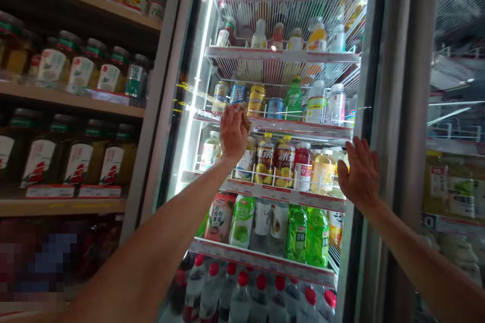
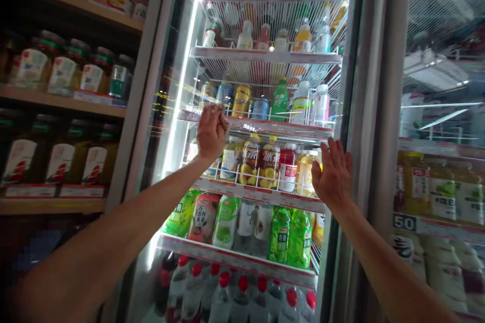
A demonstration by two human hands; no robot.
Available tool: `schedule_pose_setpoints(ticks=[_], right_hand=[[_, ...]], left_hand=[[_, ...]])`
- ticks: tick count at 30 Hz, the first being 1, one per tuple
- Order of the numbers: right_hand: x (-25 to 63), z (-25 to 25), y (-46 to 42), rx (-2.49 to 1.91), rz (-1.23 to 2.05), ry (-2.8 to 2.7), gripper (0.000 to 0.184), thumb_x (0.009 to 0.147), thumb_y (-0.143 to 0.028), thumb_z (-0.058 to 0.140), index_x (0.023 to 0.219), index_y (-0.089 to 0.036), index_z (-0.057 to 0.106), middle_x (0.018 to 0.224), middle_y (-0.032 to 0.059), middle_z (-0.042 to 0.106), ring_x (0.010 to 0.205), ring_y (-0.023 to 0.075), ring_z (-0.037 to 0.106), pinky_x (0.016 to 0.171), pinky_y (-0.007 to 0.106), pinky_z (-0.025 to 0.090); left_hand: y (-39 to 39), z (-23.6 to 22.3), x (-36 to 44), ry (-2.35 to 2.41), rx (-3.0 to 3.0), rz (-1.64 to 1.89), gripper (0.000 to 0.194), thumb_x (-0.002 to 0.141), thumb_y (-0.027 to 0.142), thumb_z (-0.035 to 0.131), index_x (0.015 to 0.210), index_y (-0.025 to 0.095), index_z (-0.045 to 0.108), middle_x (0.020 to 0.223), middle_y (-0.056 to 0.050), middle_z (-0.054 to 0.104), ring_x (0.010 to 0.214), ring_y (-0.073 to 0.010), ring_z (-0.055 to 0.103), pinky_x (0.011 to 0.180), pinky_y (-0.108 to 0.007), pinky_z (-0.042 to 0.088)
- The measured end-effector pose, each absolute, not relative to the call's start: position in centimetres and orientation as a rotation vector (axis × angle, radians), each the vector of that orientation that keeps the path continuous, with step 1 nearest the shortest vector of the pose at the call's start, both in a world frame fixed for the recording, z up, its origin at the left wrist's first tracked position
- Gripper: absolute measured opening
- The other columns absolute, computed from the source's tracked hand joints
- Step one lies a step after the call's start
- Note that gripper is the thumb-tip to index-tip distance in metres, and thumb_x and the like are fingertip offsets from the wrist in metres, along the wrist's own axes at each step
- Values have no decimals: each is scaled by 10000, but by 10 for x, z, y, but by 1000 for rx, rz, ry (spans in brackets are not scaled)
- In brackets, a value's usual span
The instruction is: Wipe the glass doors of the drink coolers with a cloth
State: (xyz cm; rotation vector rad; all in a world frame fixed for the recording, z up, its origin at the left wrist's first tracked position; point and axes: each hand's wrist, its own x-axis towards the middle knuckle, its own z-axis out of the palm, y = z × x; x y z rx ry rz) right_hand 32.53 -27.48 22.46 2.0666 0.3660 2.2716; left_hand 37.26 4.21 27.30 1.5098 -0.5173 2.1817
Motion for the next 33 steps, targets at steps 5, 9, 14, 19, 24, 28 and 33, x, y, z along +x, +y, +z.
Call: schedule_pose_setpoints(ticks=[5, 9, 14, 19, 24, 28, 33], right_hand=[[315, 231, -273, 2076, 2259, 419, 552, 843, -265, 417, 1369, -156, 291, 1420, 140, 336, 1330, 266, 272, 1051, 502, 274], [304, 239, -288, 2036, 2279, 370, 553, 838, -262, 407, 1372, -176, 286, 1419, 128, 340, 1326, 271, 281, 1045, 515, 270], [293, 239, -309, 1979, 2263, 320, 536, 837, -262, 404, 1356, -163, 318, 1406, 132, 364, 1322, 266, 292, 1059, 510, 235], [283, 234, -325, 2003, 2254, 305, 550, 843, -265, 388, 1377, -198, 275, 1421, 112, 342, 1335, 257, 266, 1061, 517, 220], [275, 232, -343, 1994, 2309, 222, 538, 839, -261, 395, 1363, -177, 308, 1414, 129, 349, 1330, 268, 274, 1058, 521, 220], [272, 227, -354, 2006, 2312, 202, 552, 835, -270, 401, 1370, -188, 294, 1419, 121, 343, 1330, 269, 275, 1054, 522, 227], [270, 222, -355, 1998, 2333, 203, 535, 829, -276, 417, 1348, -169, 339, 1397, 135, 377, 1321, 266, 295, 1052, 517, 232]], left_hand=[[-33, 251, 357, -1566, 1873, 2218, 360, 841, 210, 448, 1198, 207, 492, 1313, -37, 486, 1311, -165, 304, 1075, -377, 336], [-54, 280, 354, -1375, 1893, 2217, 361, 857, 225, 406, 1206, 196, 493, 1320, -59, 477, 1310, -184, 308, 1073, -384, 331], [-92, 296, 361, -1099, 1716, 2216, 363, 851, 208, 403, 1189, 133, 513, 1311, -109, 475, 1306, -239, 311, 1075, -420, 312], [-141, 276, 352, -1839, 1803, 2224, 337, 887, 222, 353, 1174, 181, 524, 1241, -21, 553, 1237, -166, 418, 1053, -322, 347], [-166, 292, 349, -1306, 1832, 2187, 363, 872, 275, 402, 1179, 122, 521, 1293, -106, 499, 1275, -239, 364, 1056, -409, 326], [-172, 245, 344, -1807, 1842, 2135, 361, 883, 240, 387, 1209, 130, 497, 1270, -80, 525, 1271, -186, 371, 1070, -353, 313], [-154, 221, 336, -2372, 1853, 2030, 337, 886, 251, 395, 1187, 166, 520, 1269, -40, 532, 1254, -160, 395, 1070, -310, 317]])
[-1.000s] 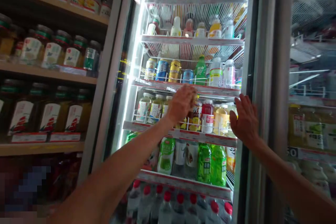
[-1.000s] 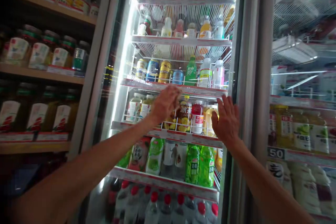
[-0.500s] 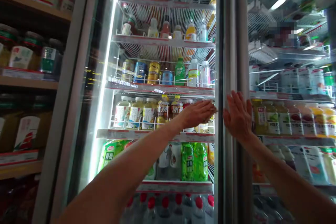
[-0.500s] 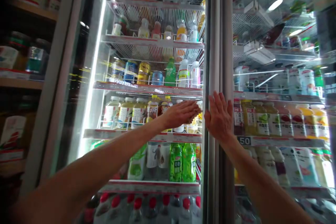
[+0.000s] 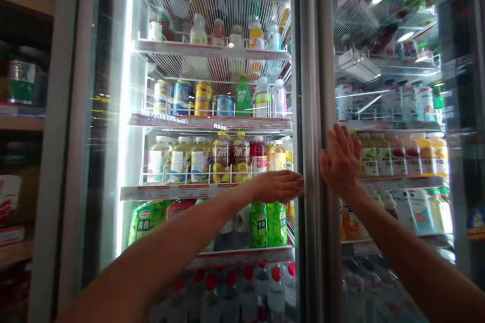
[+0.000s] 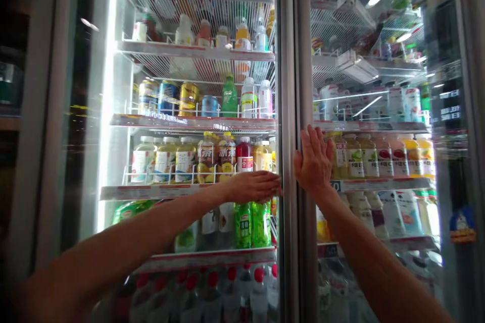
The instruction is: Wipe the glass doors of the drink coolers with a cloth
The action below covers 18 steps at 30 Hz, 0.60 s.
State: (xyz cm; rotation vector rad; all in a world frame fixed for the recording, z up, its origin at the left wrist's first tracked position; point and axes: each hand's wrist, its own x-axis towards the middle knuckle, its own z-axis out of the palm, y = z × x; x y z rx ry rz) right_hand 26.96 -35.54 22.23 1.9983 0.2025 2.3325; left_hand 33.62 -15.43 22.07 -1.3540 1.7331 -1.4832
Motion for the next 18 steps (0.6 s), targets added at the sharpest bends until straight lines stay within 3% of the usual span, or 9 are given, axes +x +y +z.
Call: schedule_pose_setpoints(ticks=[4, 11, 15, 18], right_hand=[[268, 218, -345, 2006, 2352, 220, 521, 838, -274, 411, 1344, -172, 344, 1403, 130, 368, 1325, 257, 288, 1053, 512, 240], [275, 192, -325, 2075, 2254, 307, 552, 839, -254, 402, 1375, -196, 281, 1420, 99, 348, 1336, 231, 266, 1077, 486, 215], [278, 181, -314, 2102, 2218, 337, 547, 846, -247, 391, 1378, -209, 271, 1437, 95, 317, 1344, 239, 245, 1077, 504, 209], [282, 174, -307, 2116, 2199, 359, 558, 844, -234, 400, 1383, -216, 258, 1435, 91, 321, 1343, 240, 247, 1078, 507, 209]], left_hand=[[-140, 243, 338, 1392, -1790, -1889, 385, 892, 220, 368, 1259, 129, 443, 1327, -96, 466, 1302, -203, 320, 1080, -413, 303], [-111, 168, 336, 1662, -1439, -1539, 384, 888, 223, 386, 1265, 166, 434, 1315, -34, 487, 1297, -176, 323, 1088, -328, 304], [-104, 180, 338, 1372, -1741, -1928, 372, 880, 165, 387, 1246, 139, 451, 1326, -67, 471, 1313, -200, 289, 1087, -378, 310], [-102, 168, 336, 1377, -1747, -1921, 387, 885, 184, 393, 1268, 139, 431, 1329, -54, 469, 1318, -207, 274, 1090, -377, 306]])
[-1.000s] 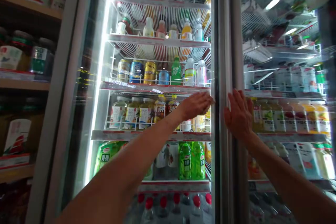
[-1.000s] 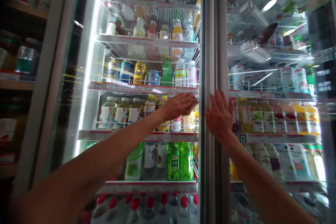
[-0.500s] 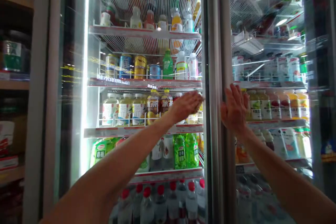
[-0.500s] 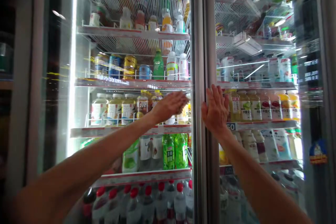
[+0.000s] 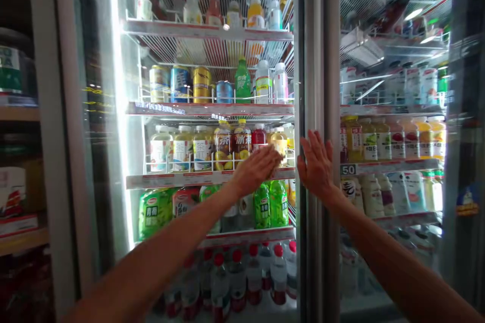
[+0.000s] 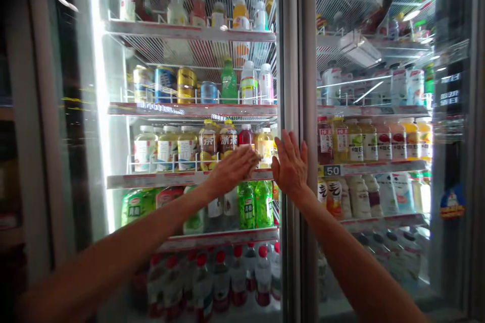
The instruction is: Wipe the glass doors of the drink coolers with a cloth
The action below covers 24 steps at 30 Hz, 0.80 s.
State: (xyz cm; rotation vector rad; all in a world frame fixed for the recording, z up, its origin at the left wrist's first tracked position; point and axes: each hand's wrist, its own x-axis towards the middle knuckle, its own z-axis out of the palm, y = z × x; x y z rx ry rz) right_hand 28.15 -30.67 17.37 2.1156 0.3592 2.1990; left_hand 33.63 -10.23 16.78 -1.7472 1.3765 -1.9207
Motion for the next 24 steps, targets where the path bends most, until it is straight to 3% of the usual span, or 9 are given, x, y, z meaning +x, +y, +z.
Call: schedule_pose_setpoints(ticks=[4, 10, 16, 21, 24], right_hand=[[285, 161, -301, 2133, 2132, 413, 583, 839, -232, 417, 1391, -215, 231, 1429, 92, 333, 1342, 237, 250, 1078, 507, 212], [292, 146, -293, 2181, 2083, 446, 600, 846, -222, 407, 1403, -233, 184, 1439, 78, 317, 1351, 222, 229, 1082, 489, 222], [301, 140, -282, 2222, 2047, 464, 603, 854, -222, 397, 1409, -234, 161, 1442, 73, 313, 1359, 213, 206, 1084, 481, 220], [306, 141, -276, 2218, 2065, 472, 626, 850, -225, 409, 1413, -245, 136, 1458, 70, 278, 1359, 217, 205, 1087, 484, 212], [309, 140, -271, 2235, 2068, 488, 637, 847, -220, 407, 1415, -260, 122, 1470, 54, 249, 1363, 216, 192, 1092, 492, 196]], left_hand=[[-90, 131, 331, 1635, -1518, -1598, 389, 892, 242, 405, 1273, 166, 429, 1317, -24, 485, 1305, -178, 305, 1092, -327, 302], [-60, 150, 339, 1345, -1807, -1944, 388, 865, 155, 427, 1252, 131, 445, 1338, -85, 452, 1342, -218, 201, 1086, -399, 311], [-40, 123, 336, 1585, -1589, -1611, 386, 874, 189, 427, 1258, 152, 438, 1339, -53, 457, 1322, -178, 261, 1080, -338, 330], [-28, 134, 339, 1268, -1834, -1976, 396, 844, 150, 470, 1239, 128, 454, 1337, -97, 452, 1332, -242, 222, 1065, -422, 339], [-29, 118, 335, 1412, -1760, -1836, 409, 840, 142, 470, 1248, 123, 446, 1340, -99, 449, 1326, -224, 247, 1076, -391, 325]])
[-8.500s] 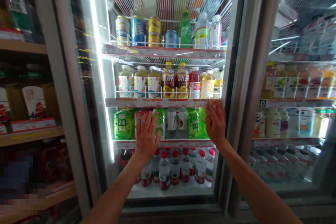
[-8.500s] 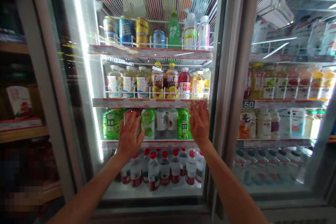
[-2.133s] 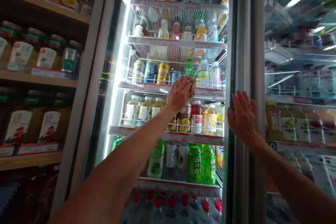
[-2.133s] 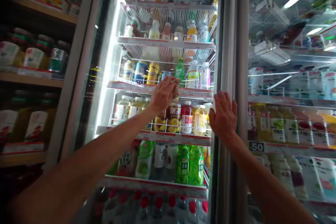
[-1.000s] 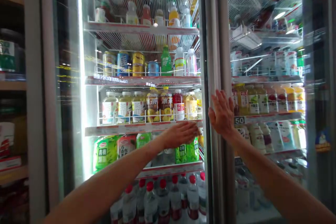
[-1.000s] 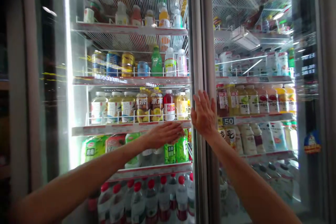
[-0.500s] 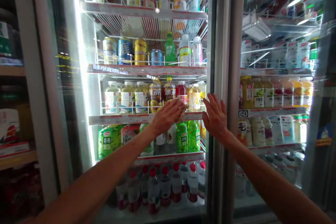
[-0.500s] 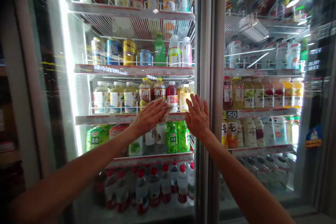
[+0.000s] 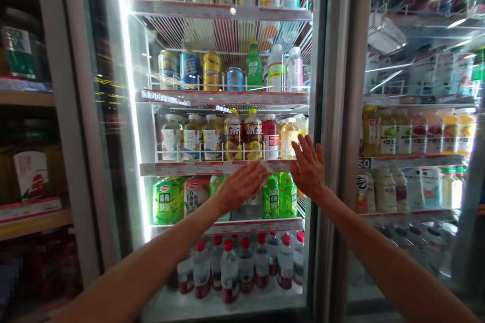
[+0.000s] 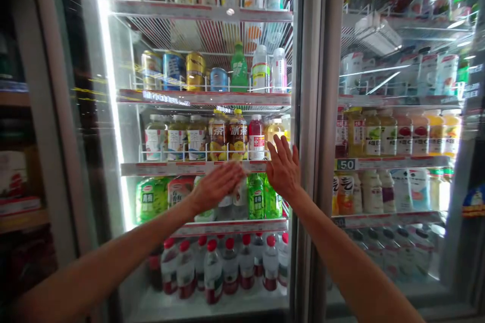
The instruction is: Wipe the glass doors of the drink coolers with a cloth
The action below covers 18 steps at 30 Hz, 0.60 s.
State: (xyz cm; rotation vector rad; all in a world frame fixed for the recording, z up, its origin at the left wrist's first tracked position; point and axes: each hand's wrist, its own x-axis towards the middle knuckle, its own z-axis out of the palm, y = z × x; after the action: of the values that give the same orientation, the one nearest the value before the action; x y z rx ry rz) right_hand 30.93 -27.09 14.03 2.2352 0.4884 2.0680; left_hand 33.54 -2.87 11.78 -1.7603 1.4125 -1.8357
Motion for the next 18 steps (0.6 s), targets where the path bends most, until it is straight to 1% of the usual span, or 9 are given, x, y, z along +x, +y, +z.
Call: schedule_pose_setpoints(ticks=[2, 4, 8, 10, 11, 13, 16, 17, 18], right_hand=[[311, 139, -267, 2236, 2065, 504, 638, 848, -223, 406, 1414, -268, 116, 1471, 48, 246, 1363, 216, 192, 1091, 492, 196], [313, 138, -263, 2225, 2064, 521, 638, 849, -225, 408, 1414, -271, 116, 1469, 48, 251, 1360, 220, 201, 1089, 490, 201], [314, 136, -252, 2221, 2068, 561, 647, 846, -224, 411, 1414, -284, 107, 1478, 38, 227, 1363, 227, 189, 1094, 491, 183], [315, 135, -244, 2235, 2070, 576, 654, 844, -224, 412, 1415, -290, 99, 1484, 28, 209, 1367, 225, 176, 1099, 490, 168], [316, 134, -239, 2241, 2067, 589, 659, 842, -226, 413, 1415, -289, 93, 1487, 26, 200, 1368, 224, 171, 1101, 488, 163], [318, 133, -228, 2248, 2053, 621, 667, 839, -228, 414, 1416, -285, 85, 1491, 26, 184, 1369, 222, 167, 1103, 484, 157], [322, 130, -214, 2249, 2019, 673, 661, 835, -229, 413, 1415, -281, 101, 1491, 29, 183, 1369, 218, 168, 1106, 481, 152], [323, 130, -210, 2251, 2013, 683, 656, 834, -228, 413, 1414, -278, 110, 1490, 31, 186, 1370, 217, 165, 1106, 483, 151], [323, 130, -206, 2253, 2014, 691, 652, 834, -228, 415, 1413, -275, 120, 1490, 34, 187, 1371, 217, 161, 1105, 486, 152]], left_hand=[[-25, 103, 333, 1568, -1636, -1646, 394, 849, 160, 461, 1242, 133, 454, 1341, -79, 452, 1315, -200, 280, 1085, -353, 314], [-15, 100, 333, 1582, -1637, -1628, 387, 851, 169, 459, 1237, 141, 460, 1340, -69, 453, 1313, -193, 285, 1085, -346, 312], [10, 123, 342, 1258, -1925, -2030, 439, 841, 167, 469, 1276, 165, 416, 1350, -96, 436, 1331, -212, 238, 1060, -413, 339], [16, 125, 343, 1130, -1996, -2215, 454, 832, 170, 483, 1280, 150, 412, 1355, -127, 421, 1334, -232, 229, 1051, -445, 343], [17, 120, 343, 1123, -1998, -2235, 455, 829, 159, 483, 1278, 141, 414, 1355, -134, 420, 1333, -236, 229, 1051, -449, 341], [17, 104, 340, 1247, -1939, -2086, 444, 828, 129, 471, 1269, 144, 424, 1348, -119, 432, 1326, -221, 244, 1060, -424, 336], [23, 91, 335, 1483, -1783, -1689, 419, 833, 127, 474, 1248, 178, 446, 1326, -59, 470, 1309, -176, 287, 1072, -357, 331], [28, 94, 335, 1493, -1777, -1649, 418, 834, 135, 479, 1249, 179, 446, 1322, -52, 476, 1309, -175, 286, 1075, -354, 329], [34, 100, 335, 1457, -1812, -1691, 423, 838, 143, 477, 1257, 174, 436, 1323, -56, 474, 1315, -182, 274, 1077, -366, 326]])
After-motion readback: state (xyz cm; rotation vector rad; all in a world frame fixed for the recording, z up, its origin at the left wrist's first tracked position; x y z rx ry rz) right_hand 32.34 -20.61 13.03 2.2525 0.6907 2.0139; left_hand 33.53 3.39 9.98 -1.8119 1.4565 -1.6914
